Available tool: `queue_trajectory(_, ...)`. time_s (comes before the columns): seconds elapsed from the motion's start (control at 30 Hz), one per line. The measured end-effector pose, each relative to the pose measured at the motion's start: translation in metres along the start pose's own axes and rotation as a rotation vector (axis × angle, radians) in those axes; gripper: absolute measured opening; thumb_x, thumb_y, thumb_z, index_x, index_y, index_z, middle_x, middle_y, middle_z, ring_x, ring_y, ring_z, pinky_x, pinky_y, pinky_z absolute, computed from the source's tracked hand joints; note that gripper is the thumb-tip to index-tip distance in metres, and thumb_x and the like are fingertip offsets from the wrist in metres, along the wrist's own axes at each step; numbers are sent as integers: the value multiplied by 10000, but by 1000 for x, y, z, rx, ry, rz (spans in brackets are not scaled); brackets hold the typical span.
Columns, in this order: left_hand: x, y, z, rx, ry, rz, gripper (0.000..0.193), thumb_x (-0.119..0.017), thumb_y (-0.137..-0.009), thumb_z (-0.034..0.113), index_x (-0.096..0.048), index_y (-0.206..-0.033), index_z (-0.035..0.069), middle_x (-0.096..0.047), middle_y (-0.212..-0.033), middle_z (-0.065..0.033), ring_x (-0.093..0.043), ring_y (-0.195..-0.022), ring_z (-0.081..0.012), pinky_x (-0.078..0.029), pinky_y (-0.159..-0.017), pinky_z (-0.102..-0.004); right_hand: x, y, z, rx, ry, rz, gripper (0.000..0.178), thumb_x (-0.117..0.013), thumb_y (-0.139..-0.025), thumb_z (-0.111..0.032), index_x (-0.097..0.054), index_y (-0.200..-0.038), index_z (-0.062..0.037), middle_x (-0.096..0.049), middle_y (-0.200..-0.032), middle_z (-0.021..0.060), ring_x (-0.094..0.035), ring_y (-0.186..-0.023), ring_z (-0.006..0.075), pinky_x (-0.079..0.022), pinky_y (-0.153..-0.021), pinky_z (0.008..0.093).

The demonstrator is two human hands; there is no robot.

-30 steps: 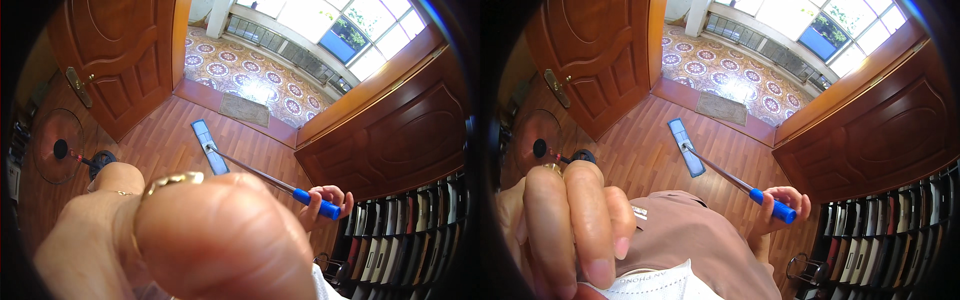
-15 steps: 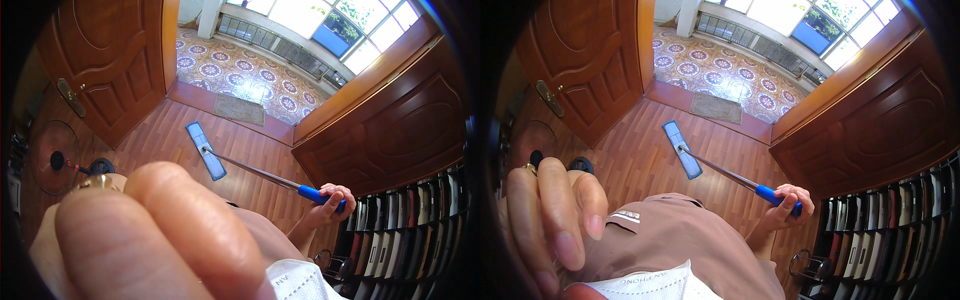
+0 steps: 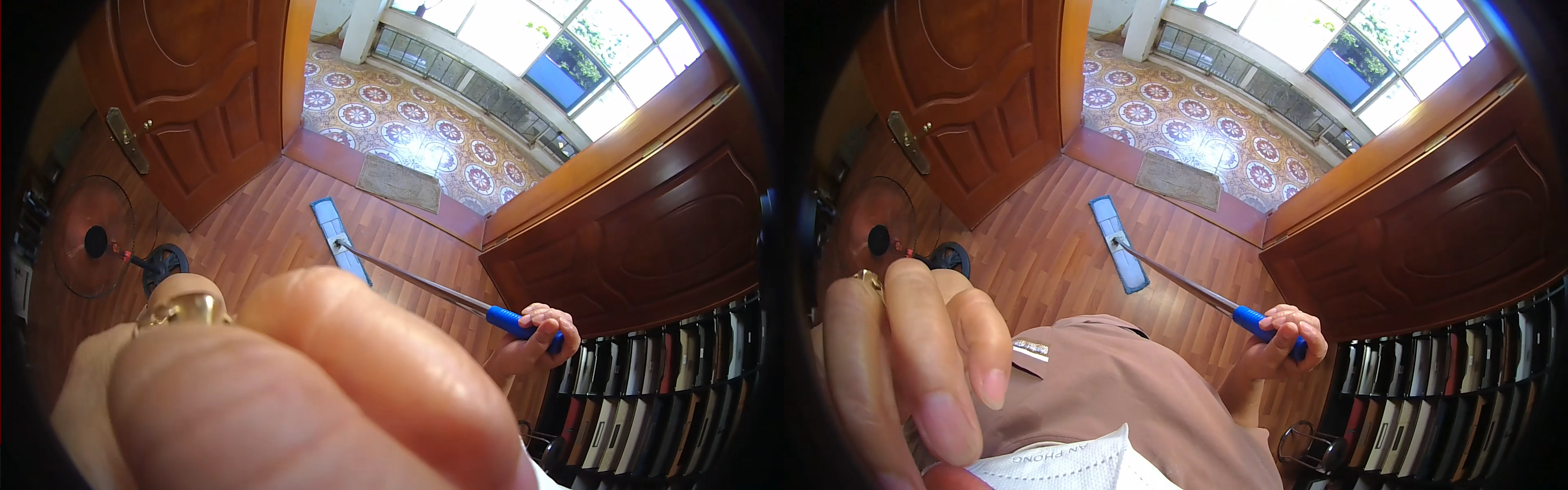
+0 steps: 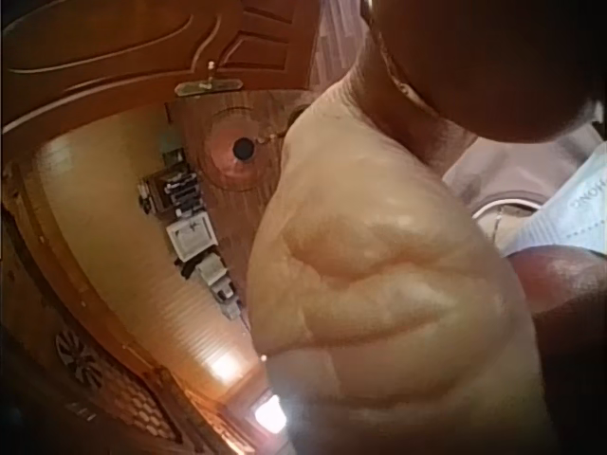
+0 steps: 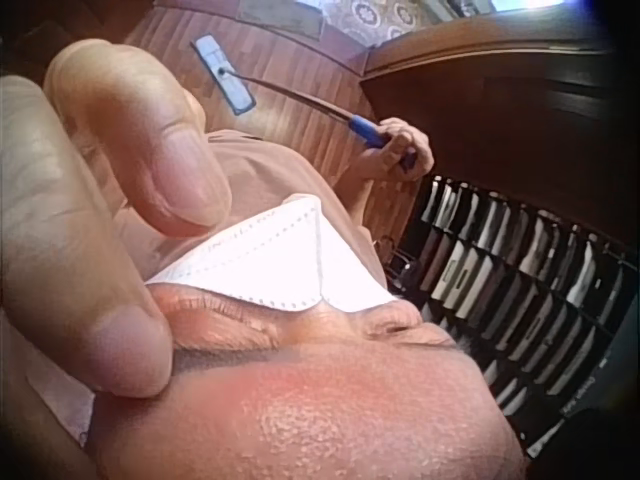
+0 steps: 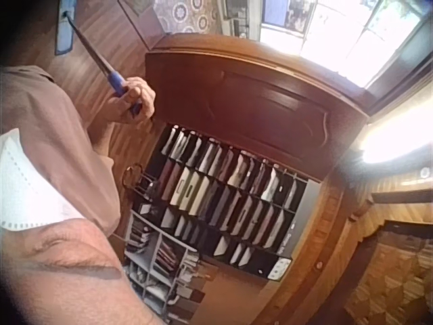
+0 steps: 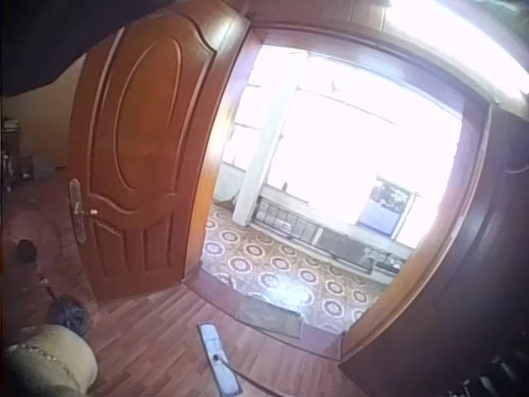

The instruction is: The person mops the wooden floor using a flat mop, pushing and pulling it across different areas of the room.

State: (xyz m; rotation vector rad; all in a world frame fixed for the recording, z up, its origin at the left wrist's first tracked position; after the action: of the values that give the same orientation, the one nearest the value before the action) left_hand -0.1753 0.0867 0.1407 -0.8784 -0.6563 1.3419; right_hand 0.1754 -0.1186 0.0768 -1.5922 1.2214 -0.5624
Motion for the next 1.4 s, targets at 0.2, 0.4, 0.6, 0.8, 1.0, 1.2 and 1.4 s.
queue_trajectory(0.2, -5, -132, -77, -46, -80, 57, 141, -745, -788, 252, -670, -872, 166, -582, -1046, -41, -550, -996, -220, -472, -808, -334, -17, 5, 0, -19, -95, -50, 132, -589, -915, -145, -500, -982, -74, -524, -688, 58, -494, -537, 91, -442, -476, 220)
queue_trajectory(0.4, -1, -51, -30, -62, -37, 44, 142, -740, -793, 256, -665, -875, 169, -580, -1058, -43, -547, -1004, -222, -471, -814, -339, -1, 3, -3, -1, -25, -38, 134, -579, -922, -157, -500, -994, -76, -522, -681, 56, -488, -534, 90, -439, -470, 224)
queue_trajectory(0.6, -26, -23, -18, -87, -81, 70, 142, -736, -797, 260, -661, -878, 171, -578, -1071, -45, -545, -1013, -224, -471, -819, -344, 2, 11, 3, -34, -29, -15, 123, -579, -922, -155, -506, -984, -79, -521, -670, 51, -489, -531, 89, -444, -475, 220)
queue_trajectory(0.8, -31, -67, -54, -132, -59, 83, 142, -731, -801, 264, -656, -882, 173, -575, -1083, -47, -542, -1021, -225, -470, -825, -350, -2, 6, -14, -49, 17, -67, 119, -583, -917, -148, -501, -962, -74, -508, -658, 48, -478, -525, 91, -440, -472, 218)
queue_trajectory(1.0, 9, -84, -56, -152, -55, 89, 143, -726, -805, 268, -651, -885, 176, -573, -1095, -48, -539, -1030, -227, -470, -831, -355, -5, 6, -17, -89, 31, -104, 194, -537, -946, -258, -485, -918, -73, -509, -659, 56, -477, -527, 106, -436, -480, 228)
queue_trajectory(1.2, 39, -74, -169, -15, -474, 154, 345, -716, -721, 52, -645, -1058, 81, -627, -1036, -120, -571, -993, -247, -444, -859, -342, 8, 13, -23, -97, -37, -213, 455, -521, -893, -506, -460, -774, -72, -509, -641, 61, -503, -565, 142, -437, -546, 273)
queue_trajectory(1.4, 48, 41, -396, 694, -848, -558, 514, -789, -627, 336, -655, -1092, 162, -607, -1118, -108, -533, -1107, -308, -401, -889, -443, 2, 15, -49, -166, -26, -487, 444, -591, -870, -449, -455, -692, -66, -517, -615, 67, -530, -572, 173, -451, -570, 320)
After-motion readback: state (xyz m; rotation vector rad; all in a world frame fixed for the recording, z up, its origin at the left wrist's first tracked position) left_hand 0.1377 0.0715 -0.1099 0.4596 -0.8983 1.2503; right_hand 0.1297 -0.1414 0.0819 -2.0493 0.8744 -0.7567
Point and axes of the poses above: each hand's wrist, its own y-axis away from the middle knuckle, its own x-axis out of the back of the hand, z = x × y, the point moved 3 cm from there along -y, towards the middle knuckle
